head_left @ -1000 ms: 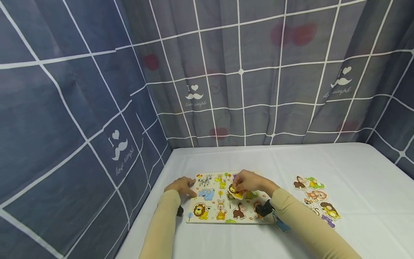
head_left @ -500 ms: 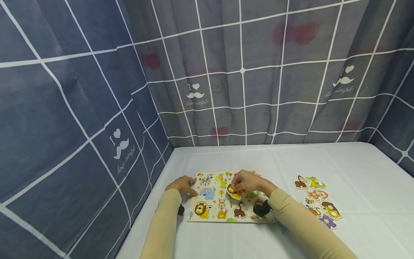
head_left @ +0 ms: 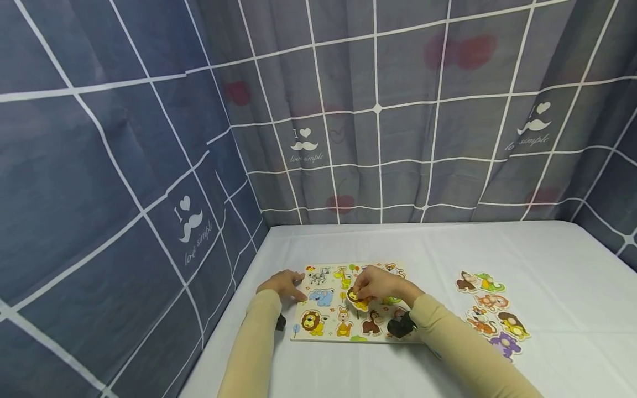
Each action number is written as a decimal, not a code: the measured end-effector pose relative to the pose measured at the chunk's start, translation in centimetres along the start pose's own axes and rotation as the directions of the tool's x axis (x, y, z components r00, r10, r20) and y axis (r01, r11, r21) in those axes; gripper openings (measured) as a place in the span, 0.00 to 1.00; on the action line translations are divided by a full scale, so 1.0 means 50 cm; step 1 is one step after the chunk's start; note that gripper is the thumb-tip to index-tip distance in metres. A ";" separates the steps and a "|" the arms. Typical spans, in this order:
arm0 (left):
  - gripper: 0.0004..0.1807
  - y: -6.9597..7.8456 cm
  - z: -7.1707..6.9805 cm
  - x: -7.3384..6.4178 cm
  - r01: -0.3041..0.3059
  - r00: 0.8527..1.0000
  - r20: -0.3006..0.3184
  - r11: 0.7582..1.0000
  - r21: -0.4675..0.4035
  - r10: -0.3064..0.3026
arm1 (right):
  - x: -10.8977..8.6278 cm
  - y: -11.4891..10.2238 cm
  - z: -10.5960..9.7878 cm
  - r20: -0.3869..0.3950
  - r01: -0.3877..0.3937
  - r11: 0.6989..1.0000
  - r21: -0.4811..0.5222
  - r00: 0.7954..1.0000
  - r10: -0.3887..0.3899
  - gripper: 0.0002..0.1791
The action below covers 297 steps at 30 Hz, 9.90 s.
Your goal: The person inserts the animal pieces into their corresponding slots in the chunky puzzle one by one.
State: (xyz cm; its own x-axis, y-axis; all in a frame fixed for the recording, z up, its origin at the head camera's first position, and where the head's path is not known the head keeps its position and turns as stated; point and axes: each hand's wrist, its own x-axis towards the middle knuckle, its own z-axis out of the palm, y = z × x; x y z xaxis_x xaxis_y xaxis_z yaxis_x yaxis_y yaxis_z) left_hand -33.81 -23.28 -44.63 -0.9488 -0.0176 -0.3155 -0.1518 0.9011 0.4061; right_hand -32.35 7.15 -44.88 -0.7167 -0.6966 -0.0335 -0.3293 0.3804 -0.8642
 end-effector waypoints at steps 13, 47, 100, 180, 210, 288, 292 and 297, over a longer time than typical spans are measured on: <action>0.45 0.009 -0.005 -0.002 0.000 1.000 -0.008 1.000 -0.002 0.000 | 0.019 -0.002 0.018 0.000 0.031 0.999 -0.035 1.000 -0.032 0.06; 0.42 0.009 -0.001 -0.014 0.008 1.000 -0.009 0.999 -0.032 -0.009 | 0.052 -0.032 0.075 0.037 0.039 0.999 -0.030 0.999 -0.038 0.05; 0.38 0.009 -0.008 -0.027 -0.049 0.999 -0.009 0.998 0.043 0.049 | 0.095 -0.070 0.155 0.041 0.055 0.994 -0.094 0.998 -0.052 0.05; 0.41 -0.004 -0.007 -0.013 -0.067 0.998 0.008 0.997 0.049 0.067 | 0.115 -0.105 0.208 -0.040 -0.084 0.929 -0.361 0.996 0.075 0.03; 0.41 -0.005 -0.002 -0.003 -0.083 0.997 0.005 0.996 0.031 0.082 | 0.027 -0.074 0.174 -0.072 -0.078 0.960 -0.270 0.996 0.060 0.10; 0.43 -0.013 -0.010 0.006 -0.049 0.998 0.027 0.999 0.010 0.049 | -0.314 0.028 -0.054 -0.215 -0.250 0.964 -0.093 0.950 0.226 0.08; 0.43 -0.013 -0.011 0.005 -0.047 0.999 0.022 0.998 0.035 0.047 | -0.336 0.039 -0.060 -0.228 -0.261 0.961 -0.096 0.945 0.234 0.09; 0.43 -0.014 -0.009 0.005 -0.055 0.998 0.024 0.998 0.037 0.054 | -0.353 0.045 -0.063 -0.234 -0.282 0.955 -0.087 0.938 0.256 0.09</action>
State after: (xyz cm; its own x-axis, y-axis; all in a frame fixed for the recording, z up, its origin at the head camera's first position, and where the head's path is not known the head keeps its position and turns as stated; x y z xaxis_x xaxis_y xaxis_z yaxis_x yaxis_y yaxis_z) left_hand -34.08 -24.13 -44.60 -0.9486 0.0412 -0.3138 -0.0895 0.9161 0.3909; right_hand -22.35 22.22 -44.65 -0.9003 -0.4139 -0.1351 -0.1660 0.6133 -0.7722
